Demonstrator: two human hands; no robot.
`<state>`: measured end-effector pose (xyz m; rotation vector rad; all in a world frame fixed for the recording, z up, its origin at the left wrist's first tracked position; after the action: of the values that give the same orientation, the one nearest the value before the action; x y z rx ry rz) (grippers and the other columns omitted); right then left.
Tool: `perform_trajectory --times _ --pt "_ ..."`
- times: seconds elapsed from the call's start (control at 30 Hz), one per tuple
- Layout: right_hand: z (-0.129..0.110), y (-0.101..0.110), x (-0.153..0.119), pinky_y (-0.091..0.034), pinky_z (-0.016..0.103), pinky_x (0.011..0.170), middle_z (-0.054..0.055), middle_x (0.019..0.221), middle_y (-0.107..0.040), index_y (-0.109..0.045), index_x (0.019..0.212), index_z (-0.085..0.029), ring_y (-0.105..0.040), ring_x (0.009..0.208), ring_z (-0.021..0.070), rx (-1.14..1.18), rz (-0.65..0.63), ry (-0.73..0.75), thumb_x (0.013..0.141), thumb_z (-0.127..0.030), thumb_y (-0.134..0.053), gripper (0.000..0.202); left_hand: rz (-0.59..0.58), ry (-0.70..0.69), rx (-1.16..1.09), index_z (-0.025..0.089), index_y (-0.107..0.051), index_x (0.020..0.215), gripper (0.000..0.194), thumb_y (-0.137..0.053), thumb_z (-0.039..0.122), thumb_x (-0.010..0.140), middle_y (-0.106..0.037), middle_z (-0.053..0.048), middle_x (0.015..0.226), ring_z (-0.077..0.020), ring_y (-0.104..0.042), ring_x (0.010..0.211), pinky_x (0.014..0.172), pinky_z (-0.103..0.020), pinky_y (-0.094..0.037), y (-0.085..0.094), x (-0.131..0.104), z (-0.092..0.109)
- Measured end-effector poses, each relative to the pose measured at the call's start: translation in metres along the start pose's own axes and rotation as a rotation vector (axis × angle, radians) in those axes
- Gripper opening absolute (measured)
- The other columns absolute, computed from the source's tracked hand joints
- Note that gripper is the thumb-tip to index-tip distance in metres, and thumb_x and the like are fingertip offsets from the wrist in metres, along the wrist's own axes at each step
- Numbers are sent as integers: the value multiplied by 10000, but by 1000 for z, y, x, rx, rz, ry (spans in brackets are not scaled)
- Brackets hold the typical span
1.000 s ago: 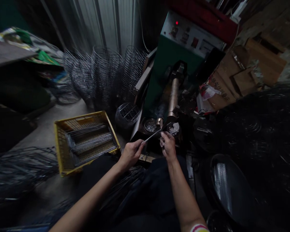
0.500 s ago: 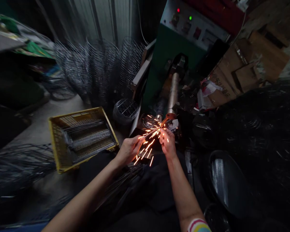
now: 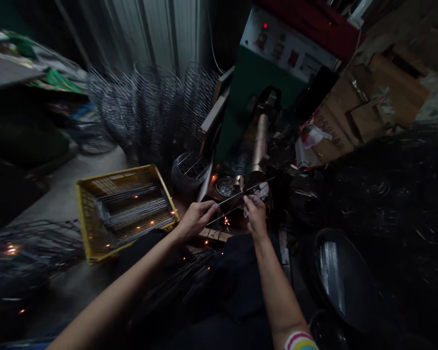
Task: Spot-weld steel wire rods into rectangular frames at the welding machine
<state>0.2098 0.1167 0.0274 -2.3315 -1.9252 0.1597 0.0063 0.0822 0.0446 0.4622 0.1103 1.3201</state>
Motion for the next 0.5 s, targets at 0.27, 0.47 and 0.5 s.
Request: perform_trajectory --times 0.27,0.47,0.5 --pt "-4 12 9 -210 168 342 -110 491 -357 -543 728 -182 -253 374 51 40 21 28 710 -433 -760 333 -19 -94 61 133 -663 757 404 -438 418 933 -481 31 563 -104 -396 534 536 -218 -316 3 31 1" --pt "-3 9 9 -208 175 343 -108 489 -360 -544 733 -185 -255 374 55 36 14 36 706 -487 -765 375 -64 -114 77 133 -662 757 402 -457 424 943 -465 41 571 -93 -371 537 521 -205 -303 17 44 -1" --pt "-2 8 8 -207 176 343 -109 487 -355 -544 733 -187 -248 373 55 37 12 28 701 -492 -765 378 -80 -110 72 132 -666 763 402 -462 427 944 -455 44 565 -92 -369 536 519 -203 -302 19 45 0"
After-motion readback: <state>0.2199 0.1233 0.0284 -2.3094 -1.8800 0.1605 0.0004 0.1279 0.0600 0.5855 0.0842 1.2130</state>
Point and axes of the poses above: each hand's wrist, its own x-axis towards the middle knuckle, its own y-axis out of the back of the hand, z = x × y, the point moved 3 cm from there along x, towards the middle knuckle
